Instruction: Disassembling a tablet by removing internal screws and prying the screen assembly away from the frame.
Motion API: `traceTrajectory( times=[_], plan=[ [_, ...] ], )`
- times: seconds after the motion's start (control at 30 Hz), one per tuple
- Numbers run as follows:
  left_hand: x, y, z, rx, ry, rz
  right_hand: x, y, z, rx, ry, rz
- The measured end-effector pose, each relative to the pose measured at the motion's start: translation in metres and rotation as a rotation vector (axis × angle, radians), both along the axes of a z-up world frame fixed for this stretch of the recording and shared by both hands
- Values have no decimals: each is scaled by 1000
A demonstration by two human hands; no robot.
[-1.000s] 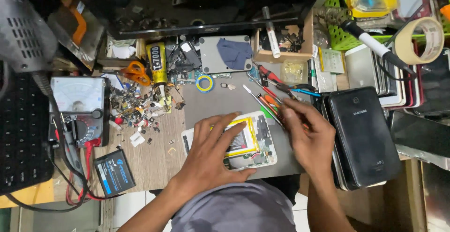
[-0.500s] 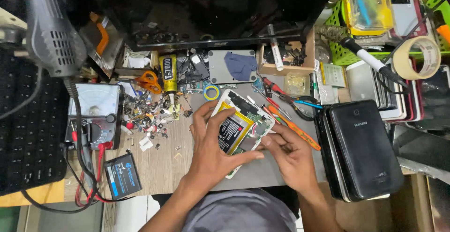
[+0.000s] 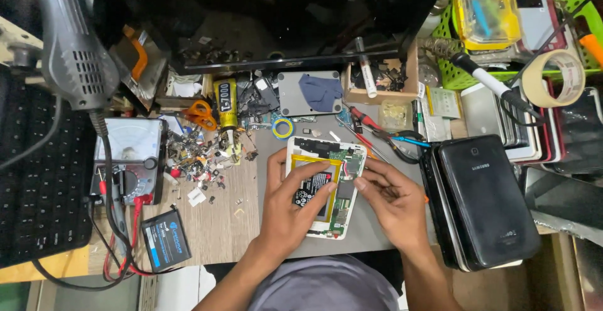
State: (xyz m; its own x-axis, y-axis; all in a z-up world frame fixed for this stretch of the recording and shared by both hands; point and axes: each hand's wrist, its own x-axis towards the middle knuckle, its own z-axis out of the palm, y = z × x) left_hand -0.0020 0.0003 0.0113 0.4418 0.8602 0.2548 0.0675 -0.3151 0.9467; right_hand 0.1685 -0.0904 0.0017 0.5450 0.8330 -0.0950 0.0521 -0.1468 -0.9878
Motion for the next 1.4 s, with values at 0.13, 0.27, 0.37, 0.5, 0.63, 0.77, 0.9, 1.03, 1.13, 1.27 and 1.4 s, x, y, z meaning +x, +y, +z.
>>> traceTrajectory(
  times=[0.13,0.27,0.37,0.5,0.63,0.77,0.9,1.03,1.13,1.27,1.4],
  plan=[
    [0,0,-2,17,8,5,-4,3,11,22,28,36],
    [1,-3,5,23,-29,67,-12,3,8,73,13,27],
    [-2,-6,18,20,-51,127,-21,2,13,120,-40,22],
    [-1,-12,23,-189,-48,265,-29,-3,29,47,-290,57],
    [-12,-5,25,-206,-48,227,-26,-6,13,127,-241,80],
    [-18,-2,22,-215,-42,162,-20,-1,8,60,-131,79],
    [-17,2,24,-179,-60,164,-14,7,-2,96,-34,85],
    [-13,0,18,-160,-38,180,-16,8,2,109,-7,71],
    [-15,-2,14,-231,-91,225,-13,8,-1,143,74,161],
    [-15,-13,12,-371,-162,330,-11,7,-9,19,83,324],
    [-11,-31,5,-271,-234,363,-29,13,-11,21,-71,163]
  ],
)
